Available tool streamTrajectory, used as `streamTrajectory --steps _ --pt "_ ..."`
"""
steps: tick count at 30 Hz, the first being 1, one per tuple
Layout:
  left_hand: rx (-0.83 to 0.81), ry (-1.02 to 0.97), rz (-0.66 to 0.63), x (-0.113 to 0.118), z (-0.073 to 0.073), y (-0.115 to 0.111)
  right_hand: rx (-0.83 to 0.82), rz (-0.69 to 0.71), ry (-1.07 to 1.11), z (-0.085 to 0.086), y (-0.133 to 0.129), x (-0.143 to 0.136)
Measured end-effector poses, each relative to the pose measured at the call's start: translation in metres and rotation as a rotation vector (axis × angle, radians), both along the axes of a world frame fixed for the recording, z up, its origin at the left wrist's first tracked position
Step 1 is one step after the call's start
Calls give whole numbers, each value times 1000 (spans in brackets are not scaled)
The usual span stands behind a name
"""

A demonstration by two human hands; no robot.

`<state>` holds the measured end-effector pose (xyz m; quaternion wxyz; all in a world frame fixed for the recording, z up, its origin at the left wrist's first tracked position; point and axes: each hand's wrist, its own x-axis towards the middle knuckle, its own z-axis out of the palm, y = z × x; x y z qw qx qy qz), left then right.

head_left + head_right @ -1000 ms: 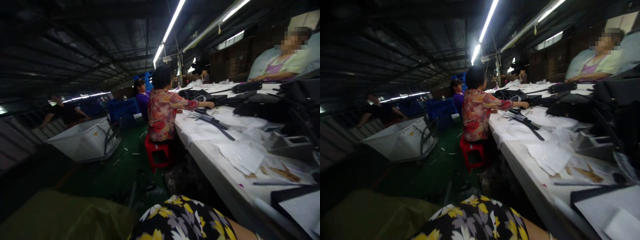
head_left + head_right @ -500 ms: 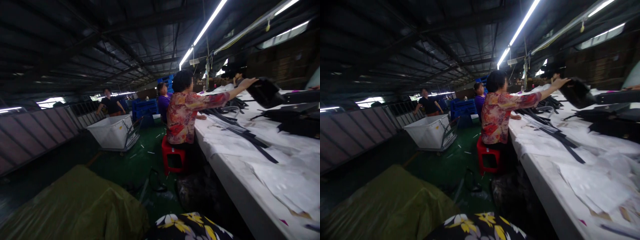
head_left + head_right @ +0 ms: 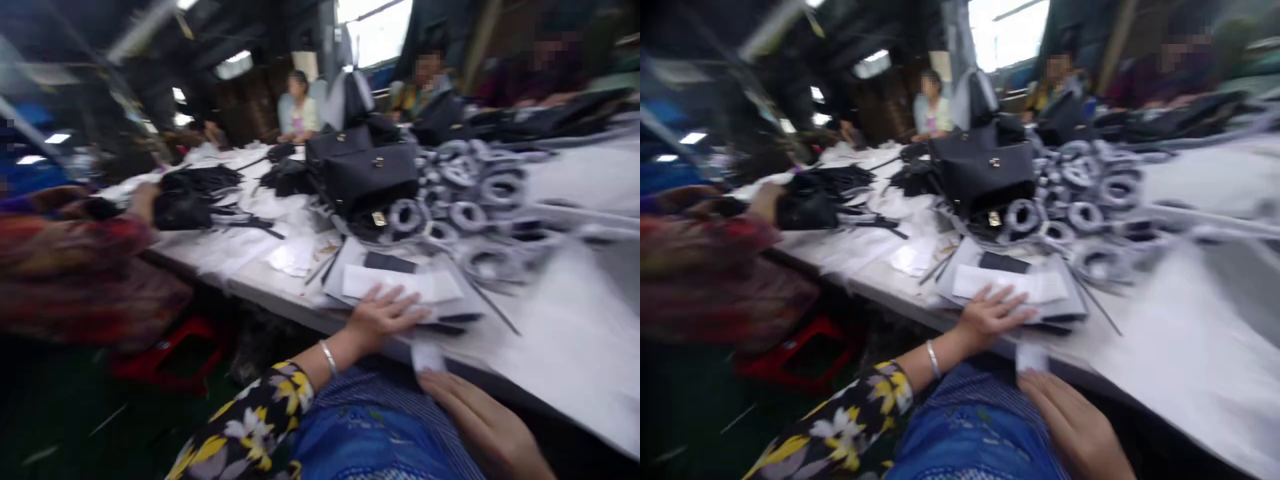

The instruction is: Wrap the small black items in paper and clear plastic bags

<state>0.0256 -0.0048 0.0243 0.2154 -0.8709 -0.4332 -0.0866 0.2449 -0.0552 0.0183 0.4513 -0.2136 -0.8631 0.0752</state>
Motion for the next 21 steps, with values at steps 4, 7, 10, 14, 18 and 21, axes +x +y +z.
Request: streamTrajectory --steps 4,7,10,14,18,21 --pt "37 -256 -98 3 -25 23 49 -103 -147 3 -6 10" --pt "37 -301 -121 -3 -29 24 -14 -117 -133 14 0 5" --pt "54 -295 -129 -2 -24 19 -89 -82 -158 32 10 5" --pt "74 -304 -146 1 -22 19 -170 -42 -233 55 33 7" --pt "86 -328 -153 1 -26 21 -306 -54 -235 74 61 2" --pt "88 -368 -168 0 -30 22 -369 -55 -228 83 82 -2"
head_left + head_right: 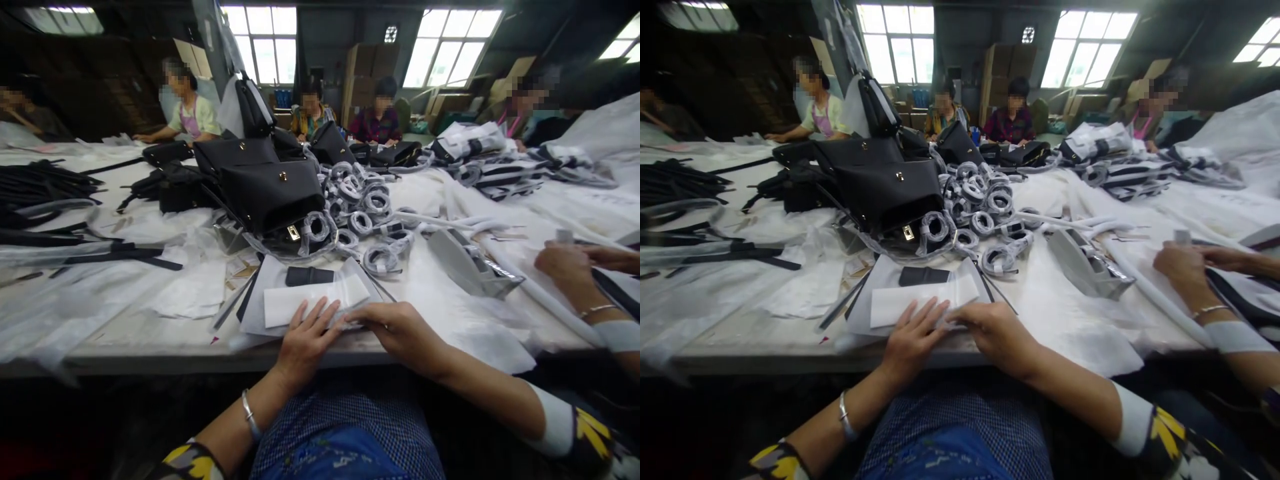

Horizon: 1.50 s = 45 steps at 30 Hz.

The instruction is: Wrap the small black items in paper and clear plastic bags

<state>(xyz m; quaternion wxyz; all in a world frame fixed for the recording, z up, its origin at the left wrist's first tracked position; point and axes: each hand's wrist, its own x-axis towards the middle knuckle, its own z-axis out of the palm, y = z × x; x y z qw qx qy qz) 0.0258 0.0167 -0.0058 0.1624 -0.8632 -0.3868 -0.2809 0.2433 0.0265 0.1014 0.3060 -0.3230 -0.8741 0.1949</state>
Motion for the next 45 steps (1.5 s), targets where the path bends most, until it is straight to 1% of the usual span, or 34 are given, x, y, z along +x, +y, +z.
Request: streamTrajectory --steps 2,4,6,8,11,14,16,18,21,24,26,28,32,36,40,45 --pt "8 -41 -10 0 -1 0 -33 -1 -17 4 8 -1" --pt "16 -71 -15 0 -1 1 -70 8 -35 5 6 -1" --pt "11 -88 -16 1 0 1 -93 31 -72 3 -5 0" --pt "-6 -104 -15 1 1 1 -81 61 -127 -4 -22 0" --pt "-29 -120 -12 2 2 0 14 101 -184 -15 -48 -3" --pt "-35 -123 -12 3 0 0 89 129 -208 -18 -57 -6" --pt "-27 -127 -22 3 -1 0 73 115 -193 -12 -50 -7" --pt "-21 -133 -33 2 -1 0 7 70 -163 -2 -34 -6" --pt "-14 -145 -51 2 -2 1 -155 -37 -114 12 -2 -6" --pt "5 -171 -64 3 -2 1 -295 -117 -87 14 30 -10" --pt "16 -189 -66 3 -2 1 -361 -139 -110 10 49 -13" --pt "28 -198 -68 3 -3 2 -392 -164 -169 4 65 -16" --pt "41 -200 -70 4 -3 2 -320 -258 -303 -7 84 -19" --pt "40 -203 -60 6 -4 1 -318 -284 -285 -17 89 -18" --pt "-22 -203 -60 7 -4 1 -313 -289 -248 -27 89 -16" --pt "-43 -197 -49 8 3 2 -317 -301 -216 -37 91 -14"
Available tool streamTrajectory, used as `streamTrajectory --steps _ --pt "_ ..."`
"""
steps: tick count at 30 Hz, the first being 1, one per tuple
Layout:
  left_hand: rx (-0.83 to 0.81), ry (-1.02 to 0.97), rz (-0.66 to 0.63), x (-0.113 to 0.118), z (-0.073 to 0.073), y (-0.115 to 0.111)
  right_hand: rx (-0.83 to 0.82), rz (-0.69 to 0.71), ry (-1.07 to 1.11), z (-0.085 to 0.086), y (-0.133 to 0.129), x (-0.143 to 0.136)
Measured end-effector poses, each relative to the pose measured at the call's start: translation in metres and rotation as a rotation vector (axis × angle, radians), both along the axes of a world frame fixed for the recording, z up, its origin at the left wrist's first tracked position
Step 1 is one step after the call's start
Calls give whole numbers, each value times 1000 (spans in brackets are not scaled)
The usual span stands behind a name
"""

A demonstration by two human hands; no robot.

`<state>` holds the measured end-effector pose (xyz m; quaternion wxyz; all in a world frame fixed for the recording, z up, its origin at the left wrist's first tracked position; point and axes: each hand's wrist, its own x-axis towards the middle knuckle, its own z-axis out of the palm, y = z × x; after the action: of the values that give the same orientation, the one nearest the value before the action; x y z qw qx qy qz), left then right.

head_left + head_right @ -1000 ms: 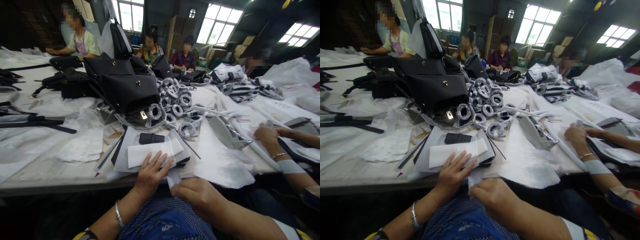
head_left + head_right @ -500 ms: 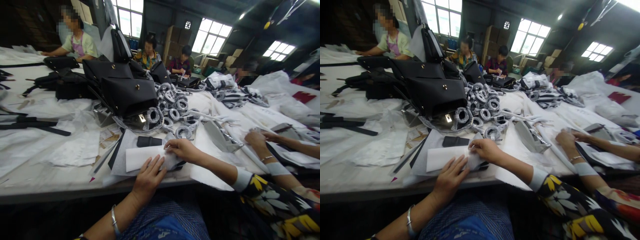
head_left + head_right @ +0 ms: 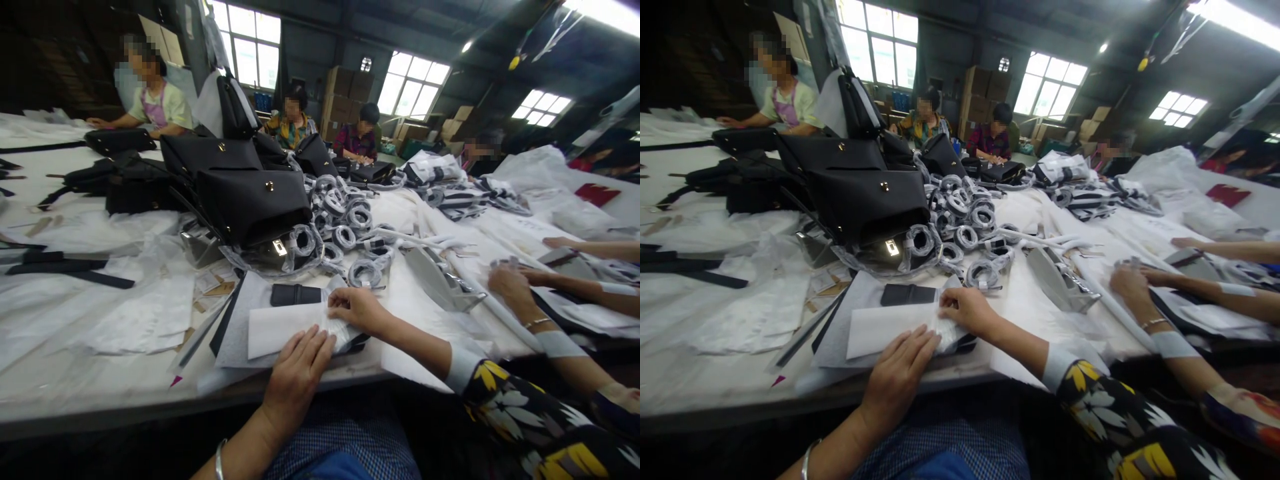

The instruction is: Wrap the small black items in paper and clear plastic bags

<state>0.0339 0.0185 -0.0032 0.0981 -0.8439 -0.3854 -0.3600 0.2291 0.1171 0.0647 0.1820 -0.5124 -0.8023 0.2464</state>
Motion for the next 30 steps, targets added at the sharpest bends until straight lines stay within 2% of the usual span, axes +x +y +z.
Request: streamTrajectory --steps 9,14,17,20,24,26,28,30 --pt "61 155 50 0 14 -2 28 37 -3 -8 19 1" --pt "47 332 46 -4 10 1 55 61 -5 -6 16 -3" --pt "87 397 38 -7 5 5 109 28 14 -3 11 7" --pt "112 409 34 -9 2 7 191 -100 45 9 5 49" --pt "125 395 25 -11 1 9 306 -465 33 39 -2 152" --pt "132 384 12 -11 1 10 311 -643 -3 53 -2 205" --pt "137 377 9 -10 1 10 261 -736 -30 64 -1 246" --pt "140 381 23 -10 1 10 208 -750 -25 73 0 273"
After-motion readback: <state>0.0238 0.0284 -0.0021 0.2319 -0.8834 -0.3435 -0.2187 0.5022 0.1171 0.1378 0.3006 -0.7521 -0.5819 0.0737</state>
